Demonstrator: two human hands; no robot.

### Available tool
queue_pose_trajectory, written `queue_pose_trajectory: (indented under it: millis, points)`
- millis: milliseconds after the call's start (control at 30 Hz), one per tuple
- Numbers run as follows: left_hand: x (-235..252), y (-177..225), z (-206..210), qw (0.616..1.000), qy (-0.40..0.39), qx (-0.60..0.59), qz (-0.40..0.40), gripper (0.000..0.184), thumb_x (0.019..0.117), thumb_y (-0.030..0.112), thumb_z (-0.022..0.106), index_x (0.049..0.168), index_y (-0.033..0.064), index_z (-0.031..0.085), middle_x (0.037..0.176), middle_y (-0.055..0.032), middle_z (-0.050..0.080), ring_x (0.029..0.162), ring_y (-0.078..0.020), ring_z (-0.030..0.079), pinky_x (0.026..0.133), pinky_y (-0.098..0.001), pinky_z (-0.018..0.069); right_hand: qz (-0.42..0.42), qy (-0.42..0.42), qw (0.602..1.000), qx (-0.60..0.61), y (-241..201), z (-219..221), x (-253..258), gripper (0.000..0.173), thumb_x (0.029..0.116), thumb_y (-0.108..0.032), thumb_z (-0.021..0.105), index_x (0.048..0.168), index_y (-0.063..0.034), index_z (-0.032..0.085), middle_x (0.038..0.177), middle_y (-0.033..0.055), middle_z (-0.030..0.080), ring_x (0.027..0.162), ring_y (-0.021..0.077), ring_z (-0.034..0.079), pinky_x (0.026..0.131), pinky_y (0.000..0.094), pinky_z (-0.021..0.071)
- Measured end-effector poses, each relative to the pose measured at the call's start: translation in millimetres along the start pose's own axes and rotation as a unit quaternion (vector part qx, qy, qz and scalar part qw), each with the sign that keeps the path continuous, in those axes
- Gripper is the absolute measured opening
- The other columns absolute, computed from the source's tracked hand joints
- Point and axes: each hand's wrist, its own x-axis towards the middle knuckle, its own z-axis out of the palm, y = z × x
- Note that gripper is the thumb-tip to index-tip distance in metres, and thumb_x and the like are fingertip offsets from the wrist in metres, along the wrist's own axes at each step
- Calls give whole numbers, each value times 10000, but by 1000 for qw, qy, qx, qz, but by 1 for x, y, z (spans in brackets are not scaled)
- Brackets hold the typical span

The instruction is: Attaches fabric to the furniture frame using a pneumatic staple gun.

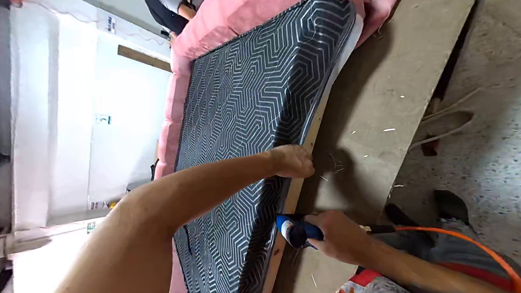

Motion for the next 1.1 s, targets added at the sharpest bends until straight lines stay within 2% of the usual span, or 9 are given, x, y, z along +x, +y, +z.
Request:
queue_pose_trajectory:
  millis: [167,300,367,733,800,867,967,1033,1100]
  points:
    - [5,2,5,999,6,-5,33,143,1001,-28,531,1017,-7,672,1012,-185,682,1052,-368,665,892,-526,545,79,-54,995,-42,-18,11,13,485,971,-407,625,1334,-86,610,1094,211,710,1026,412,694,882,605,537]
    - [3,-2,6,999,41,20,23,154,1000,-21,530,973,7,679,955,-162,681,960,-344,682,822,-508,560,-13,121,990,-71,-2,19,2,326,875,-371,693,1081,-119,700,811,102,705,736,305,721,628,519,592]
    - [3,-1,10,998,53,20,22,166,1010,-3,526,971,13,686,954,-155,684,954,-337,684,818,-504,560,-58,166,981,-79,-1,22,-3,301,843,-354,705,1072,-158,697,788,40,698,680,234,707,568,458,588]
    - [5,2,3,998,33,37,-32,184,1016,45,542,970,61,719,942,-129,706,925,-325,694,795,-516,559,43,185,976,-109,-6,-18,9,312,854,-354,731,1091,-152,714,856,64,722,783,253,723,683,481,594]
    - [7,-4,-7,997,18,59,-43,164,993,26,573,999,77,729,965,-116,721,966,-308,697,895,-532,540,36,210,969,-124,0,-34,14,335,845,-348,740,1114,-148,719,857,73,729,771,261,729,669,482,601]
    - [6,-19,-22,997,2,64,-40,181,984,3,594,1073,71,736,1084,-105,730,1148,-296,662,1195,-573,340,38,216,968,-118,6,-49,19,341,841,-339,745,1106,-127,717,845,90,723,765,277,725,667,490,592]
    - [-3,-64,-74,993,23,104,-43,193,860,-34,737,1038,39,745,1125,-115,715,1233,-332,605,1269,-621,147,3,249,961,-117,25,-73,24,333,828,-325,748,1078,-109,711,819,91,712,722,278,721,623,485,594]
    - [-2,-94,-115,988,23,140,-61,157,869,-60,704,1007,8,738,1076,-137,720,1178,-351,628,1257,-638,152,5,245,965,-92,34,-93,30,331,853,-322,721,1096,-98,715,830,107,716,735,298,726,631,506,597]
    - [8,-115,-142,988,-2,150,-46,83,872,4,741,952,14,726,958,-131,716,1030,-337,672,1211,-617,279,56,154,986,-40,31,-117,32,320,944,-353,644,1118,-88,685,907,150,717,854,354,719,733,562,568]
